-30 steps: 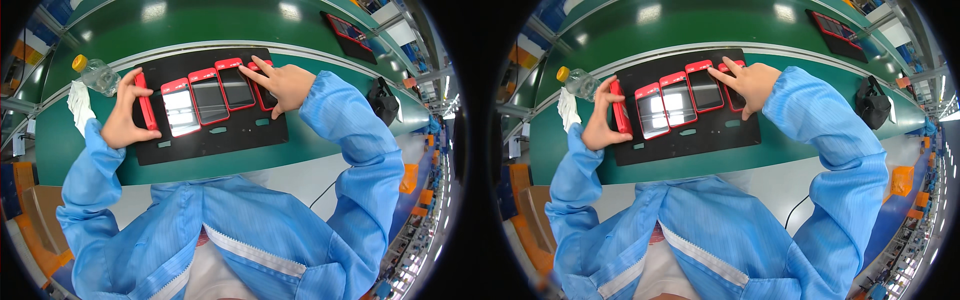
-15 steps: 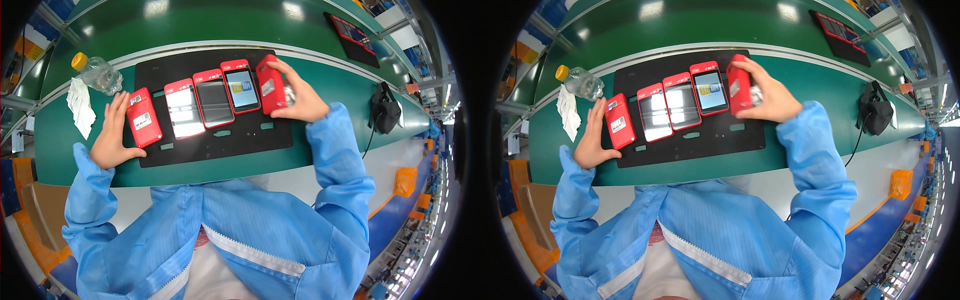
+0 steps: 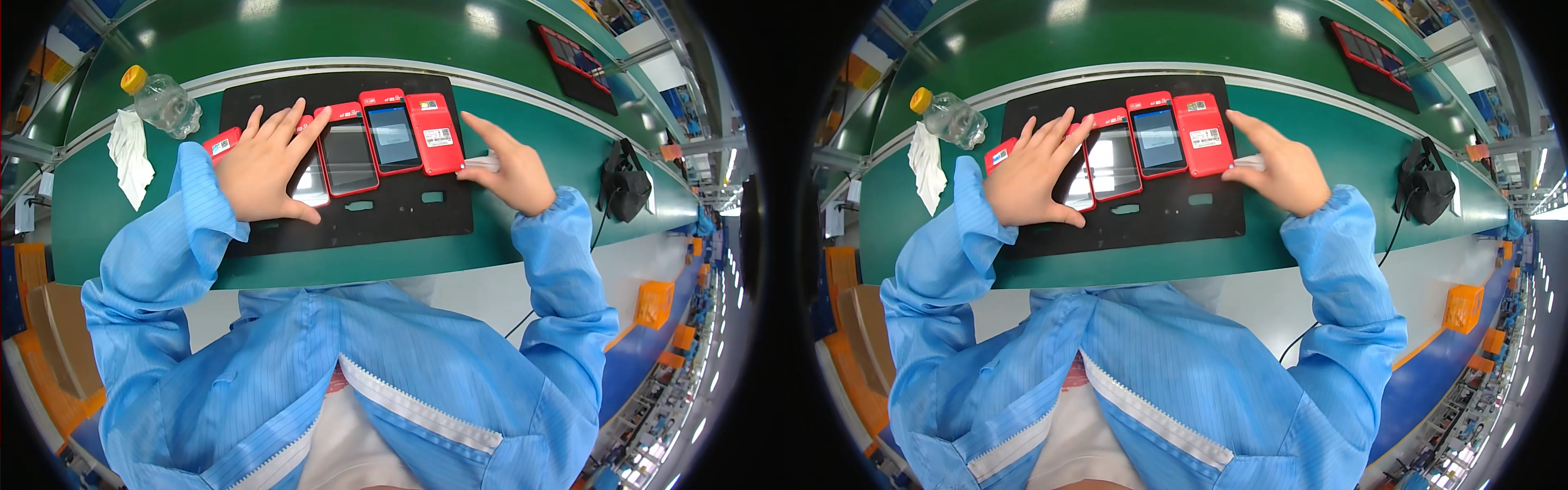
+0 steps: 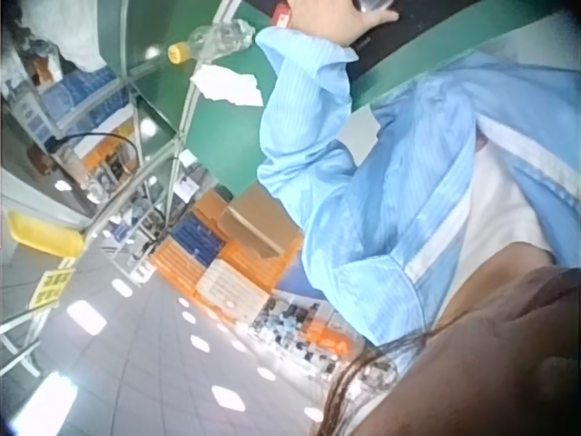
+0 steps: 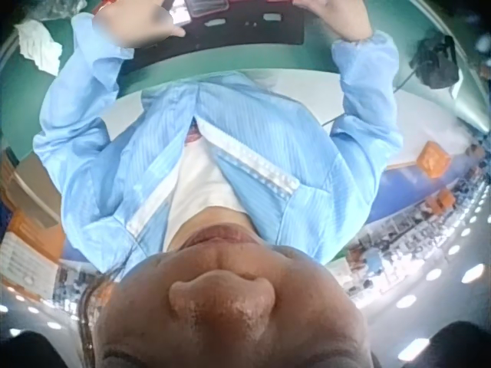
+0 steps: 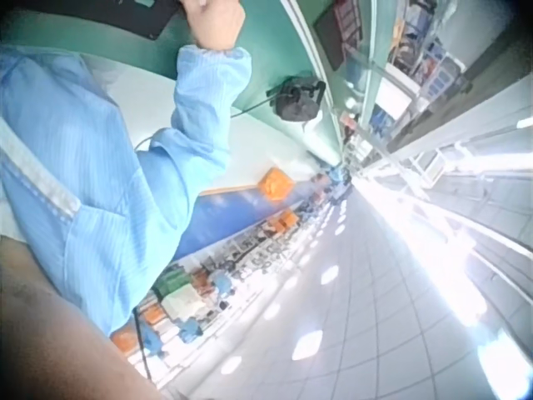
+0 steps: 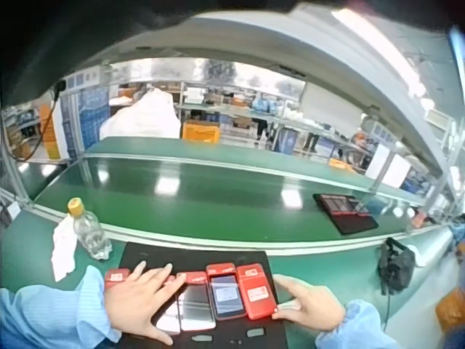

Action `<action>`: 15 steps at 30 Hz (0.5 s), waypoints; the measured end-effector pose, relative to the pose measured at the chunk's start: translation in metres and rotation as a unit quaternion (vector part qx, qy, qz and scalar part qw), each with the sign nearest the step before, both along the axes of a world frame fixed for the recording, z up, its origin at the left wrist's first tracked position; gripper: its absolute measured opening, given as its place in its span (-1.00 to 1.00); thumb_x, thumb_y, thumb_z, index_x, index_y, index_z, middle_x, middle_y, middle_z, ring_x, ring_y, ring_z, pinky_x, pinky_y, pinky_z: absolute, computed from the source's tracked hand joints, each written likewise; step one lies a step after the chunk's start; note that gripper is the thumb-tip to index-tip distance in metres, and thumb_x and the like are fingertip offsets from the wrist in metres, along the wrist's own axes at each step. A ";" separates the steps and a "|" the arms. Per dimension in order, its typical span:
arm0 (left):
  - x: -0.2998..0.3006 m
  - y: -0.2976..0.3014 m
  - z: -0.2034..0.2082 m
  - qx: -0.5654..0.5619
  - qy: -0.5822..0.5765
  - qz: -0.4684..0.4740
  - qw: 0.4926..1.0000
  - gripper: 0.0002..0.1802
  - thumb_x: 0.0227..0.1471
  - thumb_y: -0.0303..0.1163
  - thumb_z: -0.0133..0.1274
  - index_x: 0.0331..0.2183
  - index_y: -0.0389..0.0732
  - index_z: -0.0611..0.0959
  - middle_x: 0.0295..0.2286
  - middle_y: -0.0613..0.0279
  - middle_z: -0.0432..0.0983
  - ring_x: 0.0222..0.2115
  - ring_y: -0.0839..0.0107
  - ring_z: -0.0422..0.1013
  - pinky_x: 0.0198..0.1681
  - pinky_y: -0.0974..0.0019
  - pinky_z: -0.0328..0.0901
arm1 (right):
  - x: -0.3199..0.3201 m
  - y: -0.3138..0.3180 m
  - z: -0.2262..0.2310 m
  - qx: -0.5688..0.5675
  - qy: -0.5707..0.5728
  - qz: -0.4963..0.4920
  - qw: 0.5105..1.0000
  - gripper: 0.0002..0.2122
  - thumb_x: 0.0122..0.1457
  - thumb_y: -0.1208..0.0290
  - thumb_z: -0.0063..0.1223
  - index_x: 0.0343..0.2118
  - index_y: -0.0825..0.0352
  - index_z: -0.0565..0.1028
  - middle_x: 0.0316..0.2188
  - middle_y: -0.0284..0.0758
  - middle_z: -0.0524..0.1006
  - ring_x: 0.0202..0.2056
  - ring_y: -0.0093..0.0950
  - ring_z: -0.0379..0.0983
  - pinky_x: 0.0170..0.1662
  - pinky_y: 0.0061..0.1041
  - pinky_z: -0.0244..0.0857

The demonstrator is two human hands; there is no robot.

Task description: Cleaning and inspecting handheld electronic devices at a production line.

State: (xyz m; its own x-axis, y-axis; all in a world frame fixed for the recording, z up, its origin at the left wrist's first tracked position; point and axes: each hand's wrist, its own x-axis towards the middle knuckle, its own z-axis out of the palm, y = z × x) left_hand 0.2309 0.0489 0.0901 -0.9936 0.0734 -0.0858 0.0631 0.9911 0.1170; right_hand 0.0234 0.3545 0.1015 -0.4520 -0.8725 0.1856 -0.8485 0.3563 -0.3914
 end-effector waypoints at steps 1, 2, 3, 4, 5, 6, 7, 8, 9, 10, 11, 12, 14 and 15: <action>0.001 0.000 -0.001 0.000 -0.001 0.001 1.000 0.47 -0.39 0.24 0.43 0.37 -0.05 -0.07 0.26 -0.34 -0.03 0.27 -0.24 0.03 0.35 -0.22 -0.15 | -0.002 0.005 0.000 0.000 -0.001 0.001 1.000 -0.33 0.00 0.24 0.37 0.21 0.17 0.36 0.02 -0.21 0.53 -0.07 -0.14 0.53 -0.07 -0.33 0.45; 0.002 0.001 0.001 0.032 0.004 0.002 0.999 0.44 -0.38 0.18 0.44 0.37 -0.05 -0.04 0.23 -0.32 0.02 0.24 -0.23 0.07 0.34 -0.24 -0.14 | -0.004 0.009 0.000 0.009 -0.035 -0.043 0.998 -0.42 0.03 0.30 0.34 0.15 0.17 0.42 -0.08 -0.25 0.56 -0.15 -0.19 0.54 -0.12 -0.36 0.44; 0.002 0.000 0.003 0.062 0.011 0.002 0.998 0.40 -0.36 0.11 0.45 0.37 -0.04 -0.01 0.19 -0.31 0.08 0.21 -0.22 0.12 0.34 -0.25 -0.12 | -0.006 0.011 -0.001 0.015 -0.068 -0.090 0.994 -0.52 0.06 0.35 0.32 0.09 0.18 0.49 -0.18 -0.28 0.59 -0.23 -0.24 0.55 -0.17 -0.39 0.44; 0.002 -0.001 0.006 0.060 0.010 0.001 0.998 0.40 -0.36 0.11 0.45 0.37 -0.04 -0.01 0.19 -0.31 0.08 0.21 -0.22 0.12 0.34 -0.25 -0.12 | -0.003 0.010 -0.005 -0.030 -0.064 -0.104 0.992 -0.69 0.12 0.45 0.25 -0.04 0.21 0.59 -0.39 -0.31 0.56 -0.36 -0.38 0.52 -0.24 -0.45 0.40; 0.002 -0.002 0.008 0.077 0.041 -0.002 0.996 0.36 -0.35 0.05 0.45 0.36 -0.03 0.02 0.16 -0.28 0.12 0.19 -0.22 0.14 0.34 -0.24 -0.10 | -0.006 0.008 -0.008 -0.033 -0.066 -0.105 0.992 -0.69 0.12 0.45 0.25 -0.04 0.21 0.59 -0.39 -0.31 0.56 -0.36 -0.38 0.52 -0.24 -0.45 0.40; 0.002 -0.003 0.011 0.092 0.071 -0.004 0.993 0.32 -0.34 0.00 0.45 0.36 -0.02 0.05 0.13 -0.25 0.15 0.17 -0.21 0.17 0.33 -0.24 -0.09 | -0.011 0.004 -0.012 -0.084 -0.073 -0.130 0.985 -0.73 0.14 0.46 0.22 -0.07 0.24 0.60 -0.42 -0.31 0.56 -0.35 -0.44 0.52 -0.24 -0.48 0.40; 0.003 -0.003 0.012 0.126 0.112 -0.007 0.986 0.26 -0.36 -0.06 0.47 0.32 -0.03 0.15 0.17 -0.23 0.07 0.20 -0.21 0.11 0.33 -0.17 -0.03 | -0.017 0.000 -0.017 -0.133 -0.082 -0.156 0.975 -0.77 0.16 0.47 0.20 -0.10 0.27 0.61 -0.44 -0.32 0.56 -0.35 -0.51 0.53 -0.24 -0.50 0.40; 0.001 -0.003 0.011 0.200 0.134 0.001 0.971 0.22 -0.37 -0.08 0.47 0.29 -0.05 0.19 0.19 -0.21 0.02 0.22 -0.21 0.08 0.32 -0.13 0.01 | -0.028 -0.012 -0.025 -0.264 -0.103 -0.140 0.949 -0.83 0.20 0.42 0.19 -0.16 0.29 0.63 -0.48 -0.37 0.55 -0.39 -0.65 0.49 -0.32 -0.58 0.37; 0.000 -0.005 0.006 0.274 0.155 0.014 0.949 0.18 -0.38 -0.11 0.48 0.26 -0.06 0.24 0.21 -0.20 -0.03 0.23 -0.20 0.05 0.31 -0.08 0.05 | -0.036 -0.024 -0.020 -0.283 -0.191 -0.224 0.913 -0.81 0.20 0.33 0.22 -0.18 0.28 0.63 -0.49 -0.44 0.52 -0.42 -0.70 0.48 -0.41 -0.66 0.31; -0.002 -0.006 0.000 0.262 0.190 0.010 0.946 0.10 -0.37 -0.15 0.49 0.20 -0.07 0.28 0.23 -0.17 -0.08 0.26 -0.19 0.01 0.28 -0.02 0.11 | -0.049 -0.036 -0.021 -0.354 -0.188 -0.186 0.897 -0.78 0.17 0.30 0.25 -0.16 0.25 0.62 -0.51 -0.47 0.48 -0.50 -0.71 0.43 -0.47 -0.71 0.24; -0.004 -0.006 -0.009 0.267 0.186 0.027 0.945 0.08 -0.35 -0.16 0.49 0.19 -0.08 0.28 0.23 -0.16 -0.07 0.26 -0.19 0.01 0.28 -0.02 0.11 | -0.063 -0.044 -0.024 -0.370 -0.241 -0.188 0.877 -0.72 0.14 0.34 0.28 -0.08 0.23 0.57 -0.53 -0.51 0.42 -0.52 -0.71 0.38 -0.45 -0.71 0.25; -0.005 -0.007 -0.016 0.271 0.183 0.043 0.944 0.06 -0.34 -0.17 0.49 0.17 -0.09 0.27 0.23 -0.15 -0.06 0.26 -0.18 0.01 0.27 -0.01 0.12 | -0.077 -0.054 -0.036 -0.387 -0.234 -0.190 0.871 -0.64 0.11 0.38 0.29 -0.01 0.22 0.52 -0.44 -0.47 0.42 -0.49 -0.70 0.36 -0.41 -0.68 0.28; 0.002 -0.013 -0.024 0.271 0.165 0.055 0.947 0.04 -0.37 -0.20 0.51 0.12 -0.12 0.28 0.25 -0.11 -0.06 0.27 -0.14 -0.01 0.29 0.00 0.08 | -0.096 -0.068 -0.068 -0.409 -0.193 -0.217 0.865 -0.59 0.09 0.45 0.26 0.03 0.21 0.48 -0.31 -0.41 0.41 -0.43 -0.66 0.38 -0.37 -0.64 0.32; 0.011 -0.018 -0.024 0.259 0.167 0.061 0.949 0.08 -0.44 -0.20 0.52 0.11 -0.12 0.28 0.25 -0.10 -0.03 0.28 -0.14 -0.02 0.30 0.01 0.05 | -0.099 -0.072 -0.080 -0.366 -0.196 -0.237 0.879 -0.58 0.09 0.47 0.21 0.06 0.19 0.47 -0.22 -0.32 0.41 -0.35 -0.55 0.42 -0.27 -0.56 0.36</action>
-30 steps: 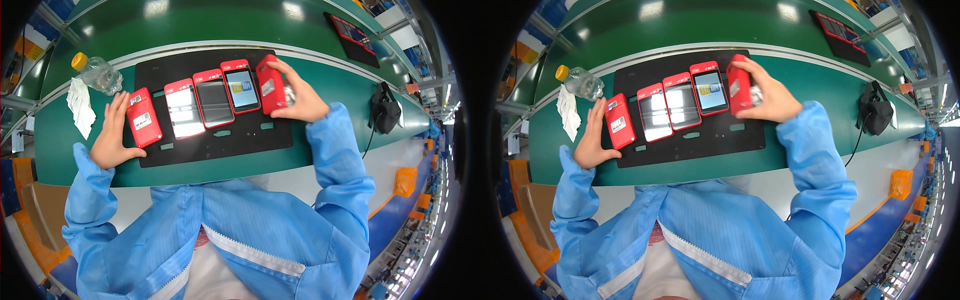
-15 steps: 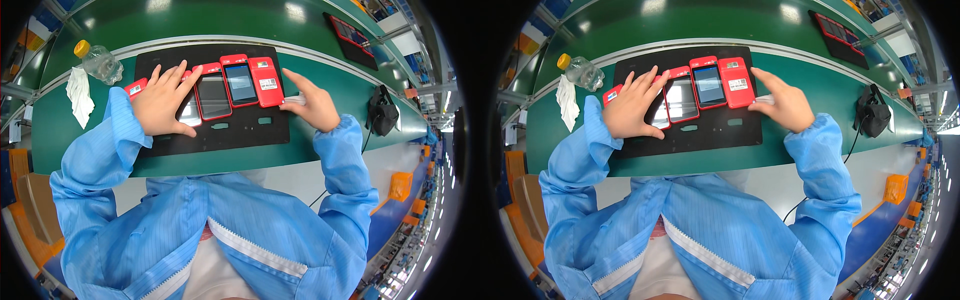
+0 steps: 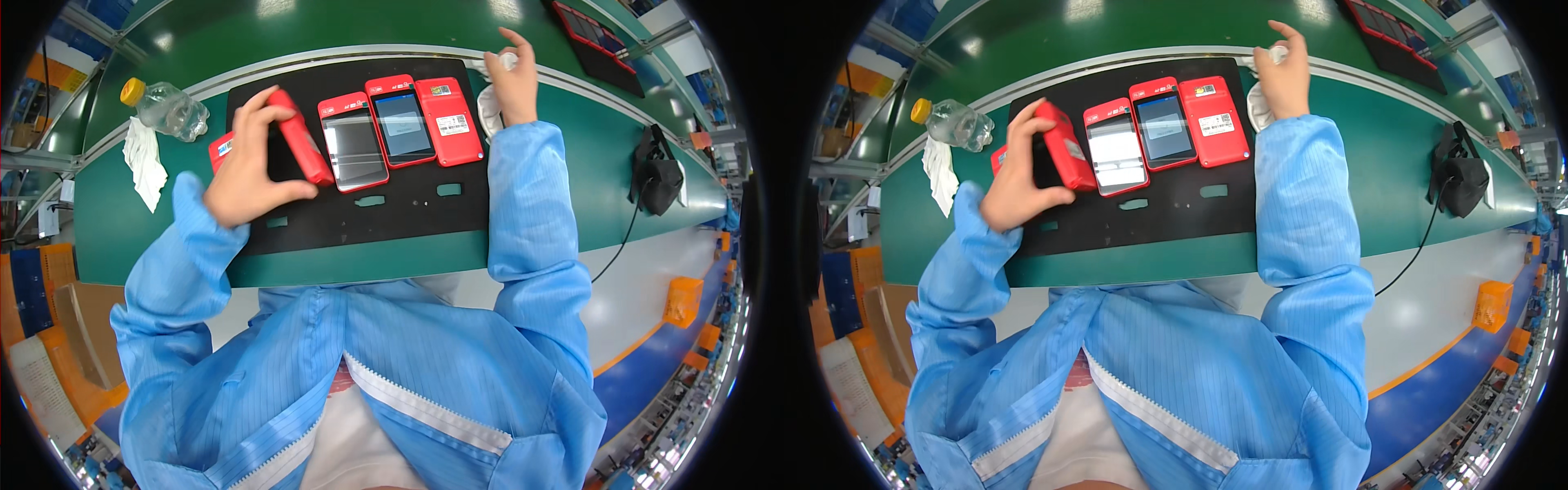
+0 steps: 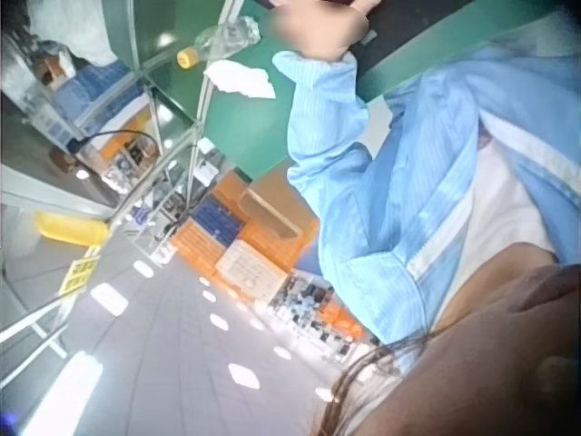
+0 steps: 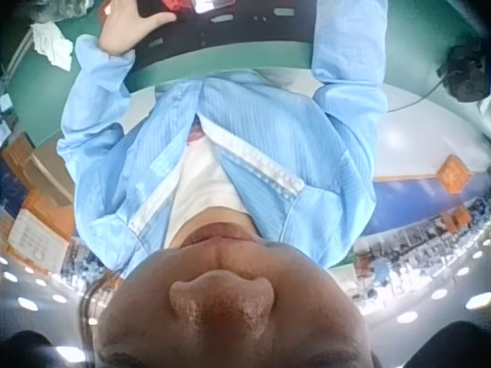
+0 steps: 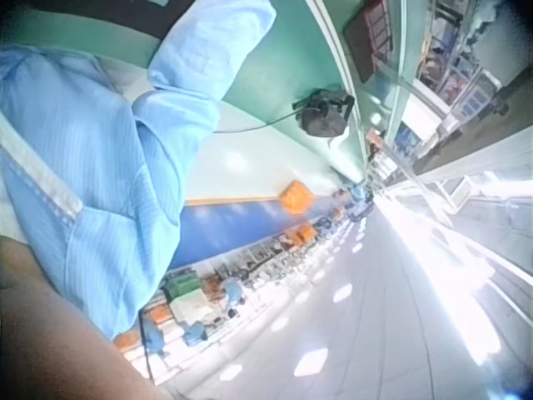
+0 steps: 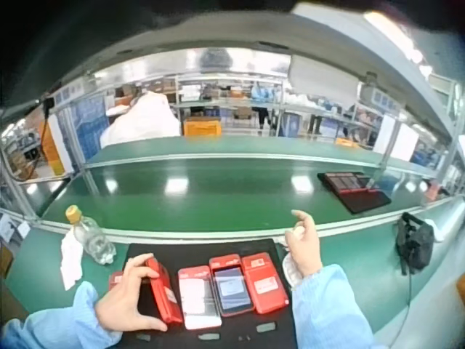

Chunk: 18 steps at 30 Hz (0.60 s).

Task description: Cleaning and inspecting handheld electronic devices at a production line.

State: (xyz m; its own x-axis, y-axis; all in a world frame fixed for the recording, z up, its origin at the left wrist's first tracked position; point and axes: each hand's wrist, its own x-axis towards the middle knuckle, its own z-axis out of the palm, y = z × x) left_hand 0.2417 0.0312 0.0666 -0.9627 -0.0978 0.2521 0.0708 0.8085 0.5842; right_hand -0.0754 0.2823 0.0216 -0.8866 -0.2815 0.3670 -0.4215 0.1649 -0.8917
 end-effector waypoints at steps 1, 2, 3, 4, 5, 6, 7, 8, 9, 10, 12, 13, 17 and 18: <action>0.009 -0.005 0.002 -0.012 -0.012 0.013 1.000 0.11 -0.52 -0.17 0.53 0.09 -0.12 0.29 0.24 -0.11 0.04 0.27 -0.16 0.00 0.33 -0.12 -0.05 | 0.000 -0.001 -0.010 0.058 0.077 -0.011 0.995 -0.59 0.09 0.46 0.20 0.06 0.17 0.47 -0.21 -0.29 0.42 -0.31 -0.50 0.43 -0.21 -0.53 0.36; 0.019 -0.010 0.003 -0.066 -0.018 0.025 0.997 0.13 -0.56 -0.11 0.54 0.08 -0.13 0.30 0.22 -0.10 0.08 0.28 -0.20 0.00 0.34 -0.27 -0.21 | -0.001 -0.001 -0.019 0.118 0.154 -0.023 0.981 -0.59 0.10 0.45 0.18 0.06 0.16 0.48 -0.20 -0.26 0.43 -0.26 -0.44 0.43 -0.14 -0.51 0.36; 0.029 -0.009 0.005 -0.109 -0.031 0.038 0.993 0.13 -0.56 -0.06 0.54 0.07 -0.13 0.31 0.22 -0.10 0.10 0.29 -0.20 0.00 0.33 -0.36 -0.32 | 0.007 -0.006 -0.016 0.109 0.121 0.000 0.987 -0.66 0.16 0.45 0.10 0.04 0.15 0.51 -0.16 -0.24 0.46 -0.15 -0.39 0.43 -0.07 -0.48 0.33; 0.037 -0.011 0.004 -0.135 -0.056 0.042 0.988 0.12 -0.50 0.02 0.49 0.08 -0.16 0.30 0.22 -0.14 0.11 0.31 -0.20 -0.04 0.33 -0.35 -0.35 | 0.009 -0.007 -0.014 0.105 0.118 0.000 0.988 -0.66 0.16 0.45 0.10 0.04 0.15 0.51 -0.16 -0.24 0.46 -0.15 -0.39 0.43 -0.07 -0.48 0.33; 0.042 -0.012 0.001 -0.161 -0.079 0.046 0.983 0.12 -0.45 0.11 0.45 0.09 -0.18 0.30 0.23 -0.17 0.11 0.32 -0.21 -0.08 0.34 -0.33 -0.39 | 0.009 -0.007 -0.013 0.085 0.065 0.032 0.994 -0.69 0.20 0.47 0.05 0.01 0.17 0.52 -0.14 -0.26 0.49 -0.14 -0.43 0.45 -0.06 -0.50 0.33; 0.043 -0.009 0.000 -0.171 -0.102 0.056 0.978 0.15 -0.43 0.20 0.41 0.12 -0.18 0.30 0.23 -0.11 0.13 0.33 -0.19 -0.08 0.33 -0.36 -0.40 | 0.009 -0.008 -0.013 0.065 0.012 0.064 0.996 -0.72 0.23 0.50 0.00 -0.01 0.19 0.54 -0.12 -0.28 0.52 -0.12 -0.46 0.46 -0.05 -0.52 0.33; 0.041 -0.007 0.000 -0.173 -0.105 0.055 0.978 0.15 -0.43 0.20 0.41 0.12 -0.18 0.30 0.23 -0.11 0.13 0.33 -0.19 -0.08 0.33 -0.36 -0.40 | 0.008 -0.008 -0.014 0.063 0.010 0.064 0.996 -0.72 0.23 0.50 0.00 -0.01 0.19 0.54 -0.12 -0.28 0.52 -0.12 -0.46 0.46 -0.05 -0.52 0.33; 0.038 -0.004 0.001 -0.196 -0.112 0.057 0.973 0.20 -0.42 0.24 0.38 0.17 -0.18 0.28 0.25 -0.09 0.10 0.33 -0.17 -0.09 0.33 -0.36 -0.39 | 0.007 -0.008 -0.015 0.012 -0.022 0.076 0.997 -0.74 0.26 0.51 -0.04 -0.02 0.21 0.55 -0.12 -0.31 0.55 -0.11 -0.49 0.47 -0.04 -0.54 0.33; 0.036 -0.001 0.002 -0.217 -0.119 0.058 0.967 0.25 -0.40 0.28 0.36 0.22 -0.18 0.25 0.27 -0.06 0.08 0.34 -0.15 -0.10 0.33 -0.35 -0.39 | 0.007 -0.006 -0.017 -0.038 -0.055 0.088 0.994 -0.74 0.29 0.52 -0.09 -0.03 0.22 0.55 -0.11 -0.33 0.58 -0.10 -0.52 0.48 -0.03 -0.56 0.32; 0.031 0.000 0.004 -0.216 -0.122 0.056 0.967 0.25 -0.40 0.28 0.36 0.22 -0.18 0.25 0.27 -0.06 0.08 0.34 -0.15 -0.10 0.33 -0.35 -0.39 | 0.003 -0.006 -0.018 -0.045 -0.040 0.092 0.994 -0.75 0.30 0.52 -0.09 -0.02 0.23 0.55 -0.11 -0.33 0.59 -0.10 -0.53 0.48 -0.01 -0.57 0.31; 0.014 -0.001 0.012 -0.224 -0.149 0.010 0.963 0.27 -0.35 0.16 0.40 0.29 -0.15 0.18 0.29 -0.07 0.04 0.34 -0.13 -0.09 0.34 -0.33 -0.37 | -0.003 -0.008 -0.019 -0.080 0.013 0.085 0.993 -0.78 0.31 0.45 -0.07 -0.07 0.23 0.58 -0.25 -0.38 0.62 -0.21 -0.60 0.50 -0.14 -0.59 0.36; 0.009 -0.002 0.016 -0.250 -0.158 -0.010 0.955 0.32 -0.34 0.21 0.37 0.33 -0.16 0.12 0.30 -0.12 0.01 0.34 -0.14 -0.09 0.34 -0.30 -0.32 | -0.002 -0.006 -0.018 -0.078 0.011 0.082 0.993 -0.78 0.31 0.45 -0.07 -0.07 0.23 0.58 -0.25 -0.38 0.62 -0.21 -0.60 0.50 -0.14 -0.59 0.36; -0.021 0.024 0.033 -0.238 -0.094 -0.054 0.965 0.55 -0.53 0.47 0.21 0.34 -0.27 0.02 0.32 -0.20 -0.07 0.35 -0.12 -0.14 0.35 -0.23 -0.25 | -0.006 0.001 -0.021 -0.080 -0.042 0.087 0.992 -0.74 0.41 0.44 -0.16 0.06 0.30 0.50 -0.18 -0.43 0.54 -0.23 -0.71 0.39 -0.11 -0.71 0.27; -0.031 0.036 0.034 -0.232 -0.078 -0.064 0.967 0.56 -0.54 0.42 0.27 0.34 -0.26 0.01 0.31 -0.24 -0.06 0.35 -0.14 -0.14 0.34 -0.22 -0.23 | -0.009 0.002 -0.023 -0.119 -0.075 0.098 0.985 -0.75 0.39 0.40 -0.10 0.04 0.29 0.52 -0.21 -0.46 0.54 -0.25 -0.73 0.36 -0.15 -0.73 0.24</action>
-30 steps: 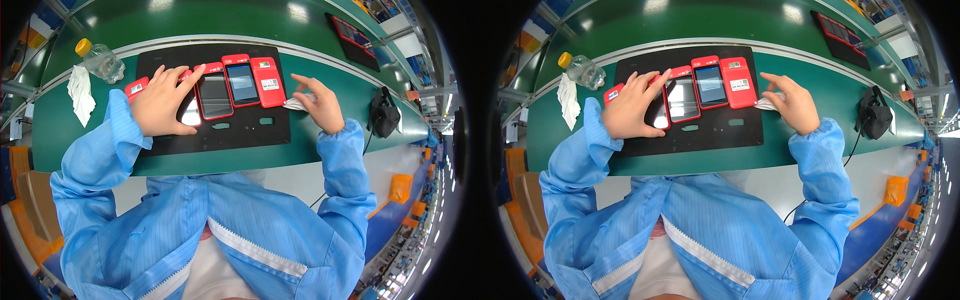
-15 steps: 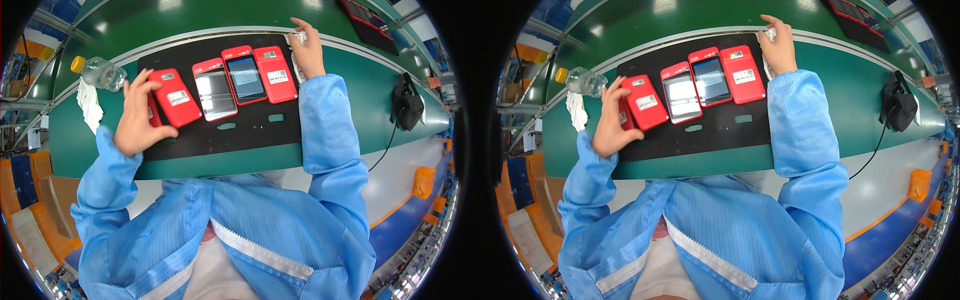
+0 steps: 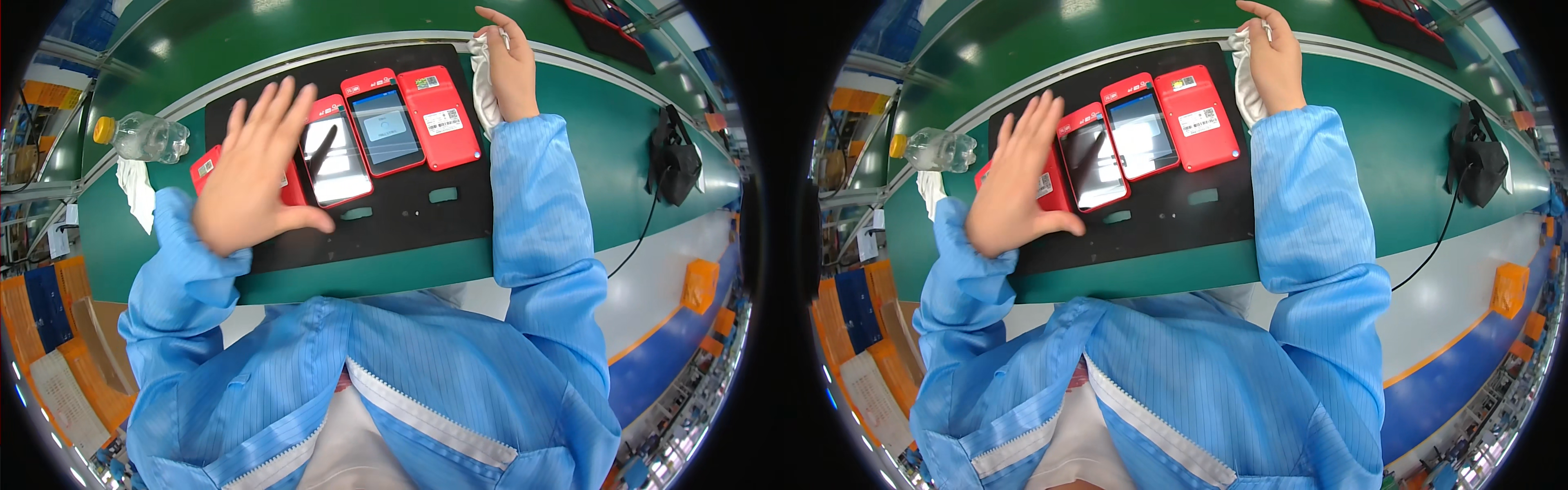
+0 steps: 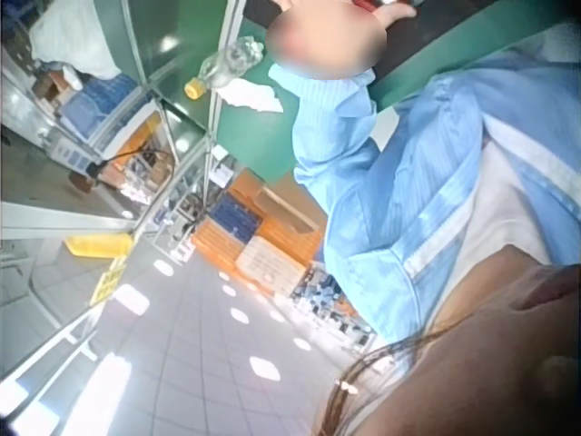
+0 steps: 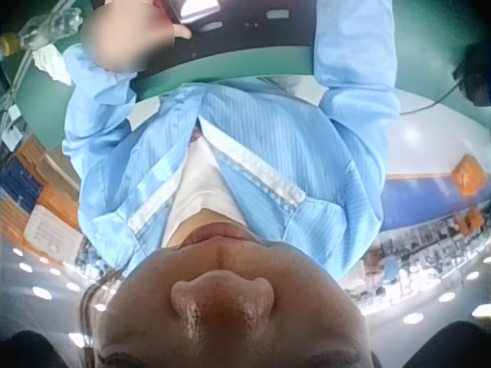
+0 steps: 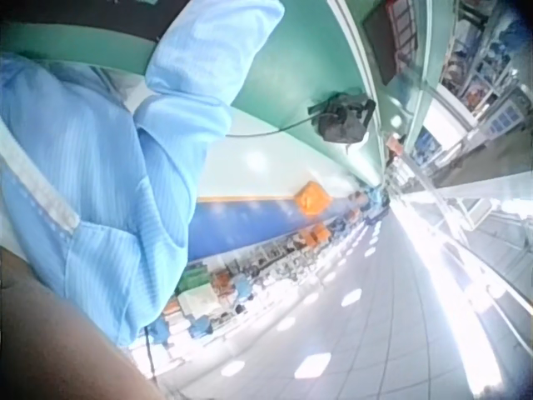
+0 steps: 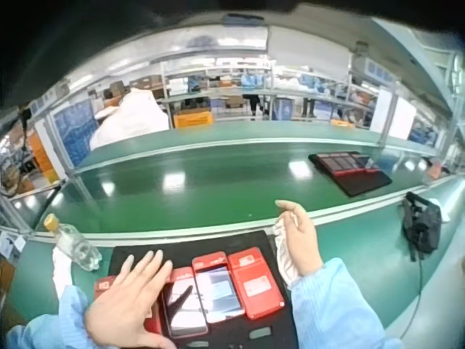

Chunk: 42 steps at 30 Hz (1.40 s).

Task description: Cleaning and inspecting handheld electronic devices at a production line.

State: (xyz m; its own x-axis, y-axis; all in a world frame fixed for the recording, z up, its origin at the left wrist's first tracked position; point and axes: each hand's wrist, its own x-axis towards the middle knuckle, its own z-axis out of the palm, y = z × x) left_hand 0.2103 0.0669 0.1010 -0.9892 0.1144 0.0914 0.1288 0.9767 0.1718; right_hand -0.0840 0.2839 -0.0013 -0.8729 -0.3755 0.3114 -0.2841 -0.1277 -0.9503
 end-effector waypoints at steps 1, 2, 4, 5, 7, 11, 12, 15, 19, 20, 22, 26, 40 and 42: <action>-0.010 0.012 -0.001 -0.007 0.014 -0.008 1.000 0.56 -0.54 0.36 0.32 0.35 -0.26 0.00 0.30 -0.27 -0.05 0.34 -0.15 -0.11 0.34 -0.22 -0.21 | -0.001 0.000 0.001 -0.037 -0.035 0.014 0.999 -0.76 0.38 0.36 -0.05 0.01 0.28 0.54 -0.23 -0.49 0.54 -0.27 -0.74 0.34 -0.19 -0.75 0.22; -0.019 0.022 -0.003 -0.041 -0.002 0.006 0.999 0.54 -0.51 0.30 0.38 0.35 -0.24 -0.01 0.30 -0.30 -0.06 0.34 -0.14 -0.10 0.33 -0.23 -0.18 | 0.000 0.002 0.000 -0.038 -0.036 0.013 0.999 -0.76 0.38 0.36 -0.05 0.01 0.28 0.54 -0.23 -0.49 0.54 -0.27 -0.74 0.34 -0.19 -0.75 0.22; -0.023 0.023 -0.010 -0.055 -0.070 0.035 0.995 0.50 -0.46 0.20 0.44 0.35 -0.24 -0.01 0.28 -0.29 -0.04 0.31 -0.19 -0.04 0.32 -0.23 -0.12 | 0.010 -0.004 0.014 0.005 -0.019 0.007 1.000 -0.74 0.32 0.27 0.08 -0.05 0.28 0.59 -0.30 -0.53 0.52 -0.28 -0.76 0.32 -0.22 -0.77 0.18; -0.024 0.019 -0.011 -0.037 -0.067 0.036 0.996 0.43 -0.43 0.05 0.49 0.35 -0.18 0.03 0.22 -0.28 0.08 0.23 -0.24 0.07 0.29 -0.22 -0.04 | 0.011 -0.009 0.018 0.007 -0.018 0.010 1.000 -0.74 0.32 0.27 0.08 -0.05 0.28 0.59 -0.30 -0.53 0.52 -0.28 -0.76 0.32 -0.22 -0.77 0.18; -0.027 0.018 0.001 0.004 -0.081 0.024 0.996 0.33 -0.41 -0.07 0.48 0.34 -0.06 0.12 0.15 -0.25 0.16 0.14 -0.23 0.16 0.25 -0.17 0.06 | 0.012 -0.004 0.018 0.010 0.019 -0.011 1.000 -0.75 0.30 0.24 0.10 -0.10 0.26 0.62 -0.39 -0.55 0.52 -0.33 -0.76 0.32 -0.28 -0.74 0.20; -0.027 0.011 0.007 0.016 -0.018 0.003 1.000 0.13 -0.45 -0.23 0.43 0.25 0.02 0.33 0.18 -0.21 0.07 0.16 -0.23 0.13 0.25 -0.09 0.11 | -0.011 0.004 -0.008 -0.026 -0.012 0.032 0.999 -0.82 0.32 0.34 0.07 -0.13 0.30 0.58 -0.50 -0.60 0.44 -0.51 -0.81 0.24 -0.46 -0.77 0.09; -0.026 0.011 0.004 0.014 -0.020 0.006 1.000 0.13 -0.45 -0.23 0.43 0.25 0.02 0.33 0.18 -0.21 0.07 0.16 -0.23 0.13 0.25 -0.09 0.11 | -0.003 0.000 0.002 -0.008 -0.013 0.025 1.000 -0.82 0.32 0.35 0.06 -0.14 0.31 0.58 -0.50 -0.62 0.44 -0.51 -0.82 0.24 -0.46 -0.78 0.08; -0.023 0.010 -0.012 0.226 0.055 -0.009 0.972 -0.06 -0.38 -0.15 0.45 0.09 -0.03 0.39 0.18 -0.24 0.05 0.19 -0.26 0.10 0.28 -0.19 0.03 | 0.003 -0.004 0.008 -0.004 -0.024 0.025 0.999 -0.82 0.32 0.35 0.06 -0.15 0.32 0.58 -0.50 -0.63 0.43 -0.50 -0.83 0.23 -0.46 -0.78 0.07; -0.009 -0.006 -0.033 0.187 0.035 -0.001 0.982 0.05 -0.39 -0.17 0.47 0.13 -0.12 0.27 0.23 -0.28 0.00 0.25 -0.31 0.02 0.34 -0.29 -0.28 | 0.000 -0.002 0.005 -0.010 0.001 0.013 1.000 -0.83 0.32 0.36 0.05 -0.16 0.31 0.59 -0.52 -0.62 0.43 -0.52 -0.82 0.24 -0.48 -0.76 0.07; -0.001 -0.011 -0.031 0.147 0.038 0.005 0.988 0.06 -0.41 -0.14 0.49 0.11 -0.12 0.28 0.23 -0.28 0.00 0.26 -0.30 0.01 0.34 -0.32 -0.28 | -0.001 0.000 0.004 -0.010 0.000 0.011 1.000 -0.83 0.32 0.36 0.05 -0.16 0.31 0.59 -0.52 -0.62 0.43 -0.52 -0.82 0.24 -0.48 -0.76 0.07; 0.015 -0.022 -0.027 0.090 0.047 0.012 0.995 0.09 -0.47 -0.06 0.53 0.09 -0.11 0.31 0.26 -0.23 -0.01 0.28 -0.27 -0.02 0.31 -0.41 -0.30 | 0.005 0.000 0.014 0.024 -0.024 0.019 0.999 -0.83 0.32 0.37 0.05 -0.17 0.31 0.60 -0.54 -0.61 0.42 -0.54 -0.81 0.24 -0.50 -0.75 0.07; 0.034 -0.021 -0.032 0.038 0.014 0.056 0.998 0.19 -0.40 -0.04 0.49 0.22 -0.15 0.23 0.31 -0.16 -0.03 0.34 -0.12 -0.07 0.31 -0.40 -0.34 | 0.003 -0.003 0.012 0.021 -0.002 0.021 1.000 -0.83 0.32 0.37 0.04 -0.18 0.31 0.61 -0.56 -0.61 0.41 -0.55 -0.81 0.23 -0.50 -0.75 0.07; 0.104 -0.066 -0.063 0.197 0.131 0.247 0.940 -0.25 0.32 -0.09 -0.29 0.34 -0.33 -0.01 0.35 -0.10 -0.10 0.37 0.07 -0.14 0.39 0.20 -0.23 | 0.003 -0.002 0.007 0.035 0.012 -0.001 0.999 -0.83 0.31 0.40 0.03 -0.17 0.34 0.60 -0.53 -0.57 0.46 -0.53 -0.79 0.28 -0.49 -0.74 0.13; 0.113 -0.056 -0.075 0.356 0.129 0.269 0.886 -0.18 0.35 0.05 -0.35 0.35 -0.34 -0.09 0.35 -0.08 -0.13 0.38 0.13 -0.16 0.39 0.22 -0.24 | 0.004 -0.002 0.009 0.045 0.000 0.006 0.999 -0.83 0.30 0.42 0.03 -0.16 0.35 0.59 -0.52 -0.54 0.48 -0.54 -0.78 0.30 -0.50 -0.73 0.16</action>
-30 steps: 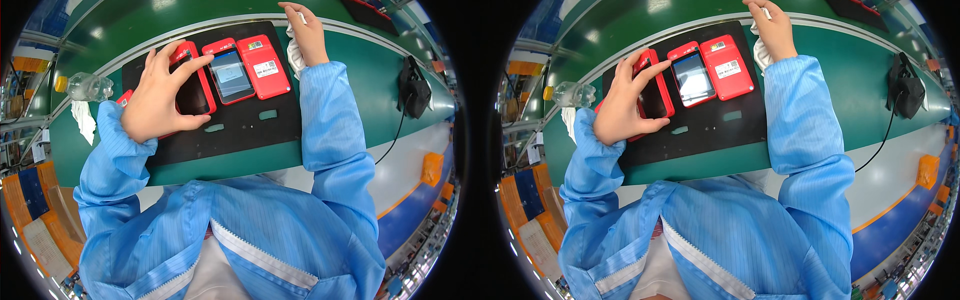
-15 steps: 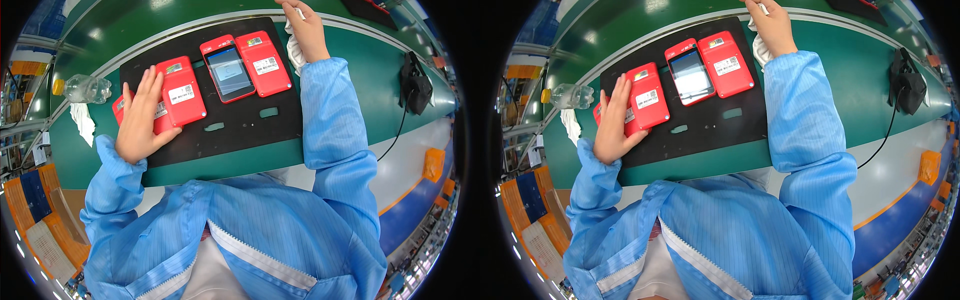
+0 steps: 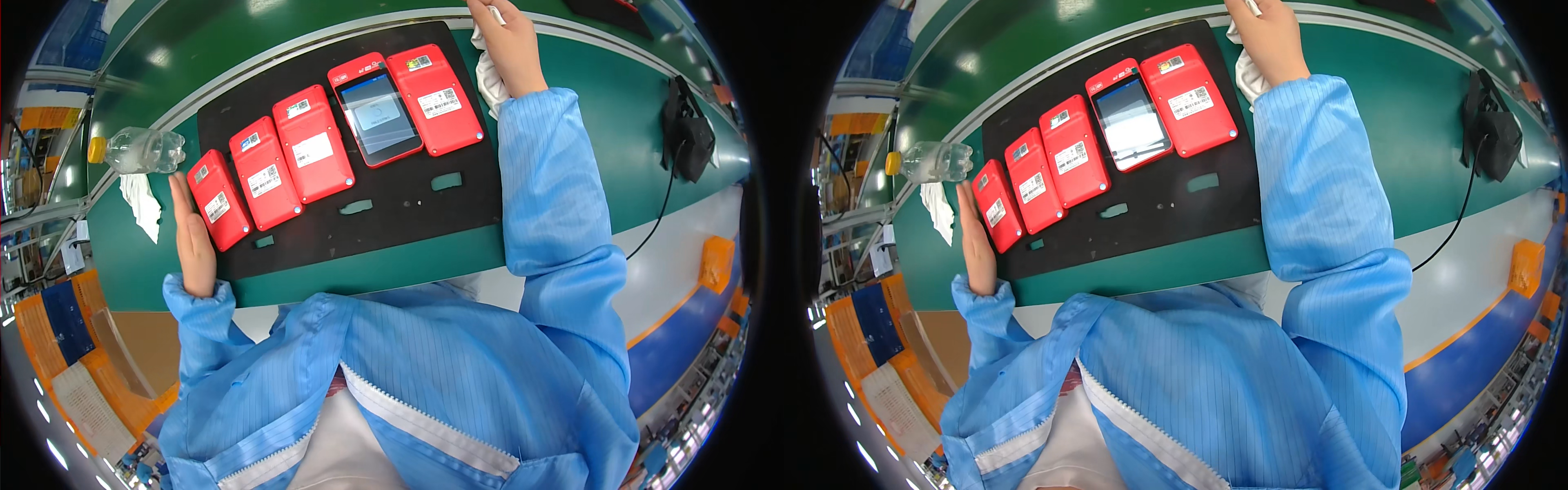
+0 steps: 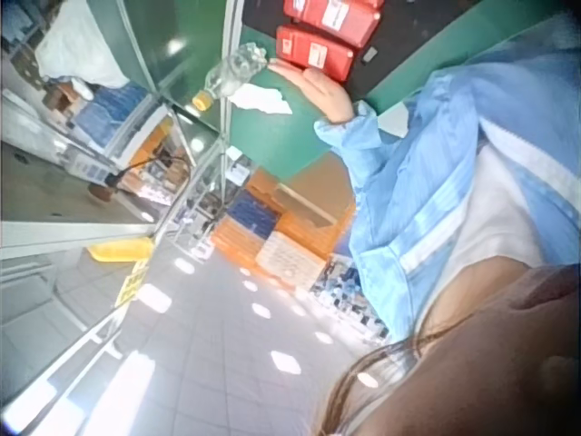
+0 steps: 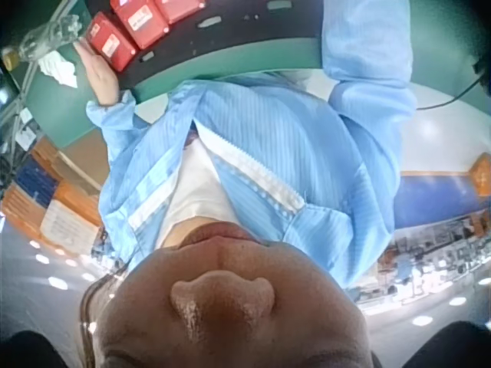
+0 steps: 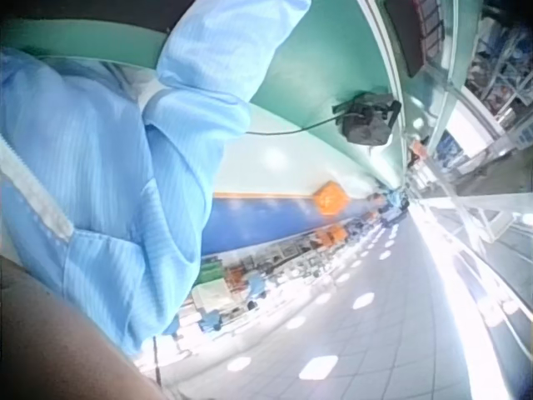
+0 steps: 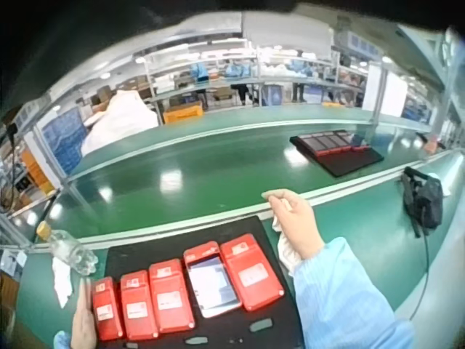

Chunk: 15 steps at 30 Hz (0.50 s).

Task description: Cleaning and inspecting handheld electronic devices at a production line.

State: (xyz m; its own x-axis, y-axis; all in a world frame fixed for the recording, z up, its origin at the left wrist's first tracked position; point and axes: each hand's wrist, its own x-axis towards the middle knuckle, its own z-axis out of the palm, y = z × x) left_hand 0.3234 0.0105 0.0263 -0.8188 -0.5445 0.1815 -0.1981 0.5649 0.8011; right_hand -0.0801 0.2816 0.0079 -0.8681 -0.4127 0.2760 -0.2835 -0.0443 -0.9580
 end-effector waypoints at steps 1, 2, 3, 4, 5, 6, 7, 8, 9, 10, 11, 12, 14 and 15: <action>0.002 0.006 0.001 -0.003 -0.021 -0.006 1.000 -0.08 0.31 0.21 -0.42 0.36 -0.32 -0.12 0.36 -0.08 -0.16 0.38 0.15 -0.17 0.39 0.21 -0.25 | 0.000 -0.001 0.000 0.000 -0.003 -0.002 1.000 -0.83 0.30 0.42 0.03 -0.16 0.35 0.59 -0.52 -0.54 0.48 -0.54 -0.78 0.30 -0.50 -0.73 0.16; -0.003 0.009 0.002 -0.030 -0.025 -0.016 0.999 -0.06 0.30 0.23 -0.43 0.35 -0.33 -0.14 0.36 -0.08 -0.19 0.38 0.15 -0.18 0.39 0.21 -0.27 | -0.001 -0.003 0.000 -0.006 -0.001 0.005 1.000 -0.83 0.30 0.41 0.03 -0.16 0.35 0.59 -0.51 -0.53 0.48 -0.54 -0.78 0.30 -0.50 -0.74 0.16; -0.010 0.013 0.002 -0.056 -0.028 -0.026 0.998 -0.05 0.29 0.26 -0.45 0.35 -0.33 -0.15 0.36 -0.08 -0.21 0.38 0.15 -0.20 0.39 0.21 -0.28 | -0.002 -0.003 -0.001 -0.011 0.002 0.012 1.000 -0.82 0.30 0.41 0.03 -0.17 0.36 0.59 -0.51 -0.53 0.48 -0.54 -0.78 0.31 -0.49 -0.74 0.17; -0.022 0.019 0.006 -0.052 -0.026 -0.041 0.997 0.00 0.27 0.31 -0.49 0.35 -0.33 -0.17 0.37 -0.09 -0.26 0.39 0.14 -0.23 0.39 0.21 -0.30 | -0.005 -0.003 -0.005 -0.001 0.029 0.005 1.000 -0.82 0.30 0.42 0.02 -0.17 0.36 0.59 -0.52 -0.52 0.48 -0.53 -0.75 0.32 -0.48 -0.71 0.18; -0.022 0.018 0.008 -0.052 -0.027 -0.043 0.997 0.00 0.27 0.31 -0.49 0.35 -0.33 -0.17 0.37 -0.09 -0.26 0.39 0.14 -0.23 0.39 0.21 -0.30 | -0.006 -0.003 -0.008 -0.001 0.028 0.003 1.000 -0.82 0.30 0.42 0.02 -0.17 0.36 0.59 -0.52 -0.52 0.48 -0.53 -0.75 0.32 -0.48 -0.71 0.18; -0.021 0.015 0.010 -0.042 -0.031 -0.043 0.998 -0.01 0.27 0.31 -0.48 0.35 -0.32 -0.16 0.36 -0.09 -0.23 0.38 0.14 -0.21 0.39 0.21 -0.28 | -0.005 -0.005 -0.010 0.013 0.033 -0.003 0.999 -0.82 0.29 0.42 0.02 -0.17 0.36 0.59 -0.52 -0.51 0.48 -0.53 -0.74 0.33 -0.47 -0.70 0.19; -0.021 0.012 0.012 -0.032 -0.035 -0.043 0.998 -0.02 0.27 0.31 -0.47 0.36 -0.31 -0.15 0.36 -0.09 -0.21 0.37 0.14 -0.18 0.39 0.21 -0.26 | -0.004 -0.007 -0.011 0.027 0.040 -0.011 0.999 -0.82 0.29 0.43 0.01 -0.17 0.37 0.59 -0.53 -0.51 0.48 -0.52 -0.73 0.34 -0.47 -0.68 0.20; -0.021 0.009 0.014 -0.022 -0.037 -0.044 0.998 -0.02 0.27 0.30 -0.46 0.36 -0.29 -0.14 0.35 -0.09 -0.18 0.36 0.15 -0.15 0.38 0.21 -0.23 | -0.002 -0.007 -0.013 0.049 0.071 -0.027 0.996 -0.83 0.28 0.45 0.00 -0.17 0.36 0.59 -0.53 -0.49 0.49 -0.50 -0.71 0.35 -0.45 -0.66 0.21; -0.021 0.006 0.015 -0.010 -0.038 -0.045 0.998 -0.03 0.27 0.30 -0.45 0.36 -0.28 -0.13 0.35 -0.09 -0.16 0.36 0.15 -0.13 0.38 0.21 -0.21 | 0.000 -0.008 -0.011 0.049 0.074 -0.031 0.996 -0.83 0.28 0.45 0.00 -0.17 0.36 0.59 -0.53 -0.49 0.49 -0.50 -0.71 0.35 -0.45 -0.66 0.21; -0.021 0.004 0.016 0.001 -0.037 -0.047 0.998 -0.04 0.27 0.30 -0.45 0.36 -0.27 -0.12 0.34 -0.09 -0.14 0.35 0.16 -0.10 0.38 0.21 -0.19 | 0.000 -0.008 -0.007 0.040 0.031 -0.026 0.998 -0.83 0.28 0.45 0.00 -0.17 0.35 0.59 -0.54 -0.50 0.48 -0.49 -0.72 0.35 -0.44 -0.66 0.21; -0.023 0.001 0.018 0.013 -0.036 -0.049 0.998 -0.04 0.27 0.29 -0.44 0.36 -0.26 -0.11 0.34 -0.09 -0.11 0.34 0.16 -0.08 0.37 0.21 -0.17 | 0.000 -0.007 -0.003 0.030 -0.010 -0.021 0.999 -0.83 0.28 0.45 0.00 -0.17 0.34 0.59 -0.54 -0.51 0.48 -0.48 -0.74 0.34 -0.44 -0.67 0.21; -0.026 -0.002 0.016 0.027 -0.028 -0.052 0.998 -0.05 0.27 0.29 -0.43 0.36 -0.25 -0.09 0.33 -0.09 -0.09 0.33 0.16 -0.05 0.37 0.21 -0.15 | 0.001 -0.006 0.000 0.036 -0.038 -0.018 0.998 -0.81 0.27 0.48 -0.01 -0.12 0.35 0.59 -0.45 -0.36 0.58 -0.42 -0.54 0.50 -0.34 -0.57 0.35; -0.044 -0.003 0.011 0.057 -0.001 -0.057 0.997 -0.06 0.27 0.29 -0.41 0.36 -0.23 -0.07 0.32 -0.10 -0.04 0.32 0.17 0.00 0.36 0.21 -0.11 | 0.007 -0.004 0.008 0.052 0.020 -0.060 0.997 -0.79 0.32 0.30 -0.01 -0.10 0.18 0.62 -0.48 -0.57 0.51 -0.48 -0.77 0.29 -0.45 -0.68 0.16; -0.058 -0.005 0.005 0.075 0.019 -0.066 0.995 -0.07 0.27 0.28 -0.40 0.36 -0.21 -0.06 0.32 -0.10 -0.02 0.31 0.17 0.02 0.36 0.20 -0.09 | 0.003 -0.001 0.006 0.045 0.010 -0.067 0.997 -0.80 0.30 0.35 -0.03 -0.15 0.18 0.63 -0.51 -0.47 0.54 -0.53 -0.69 0.41 -0.51 -0.60 0.30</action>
State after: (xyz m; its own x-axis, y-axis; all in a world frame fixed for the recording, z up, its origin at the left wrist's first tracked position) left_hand 0.2656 0.0059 0.0314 -0.8794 -0.4557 0.1375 -0.0985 0.4569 0.8841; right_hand -0.0768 0.2802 0.0144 -0.9113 -0.3179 0.2618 -0.3011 0.0807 -0.9502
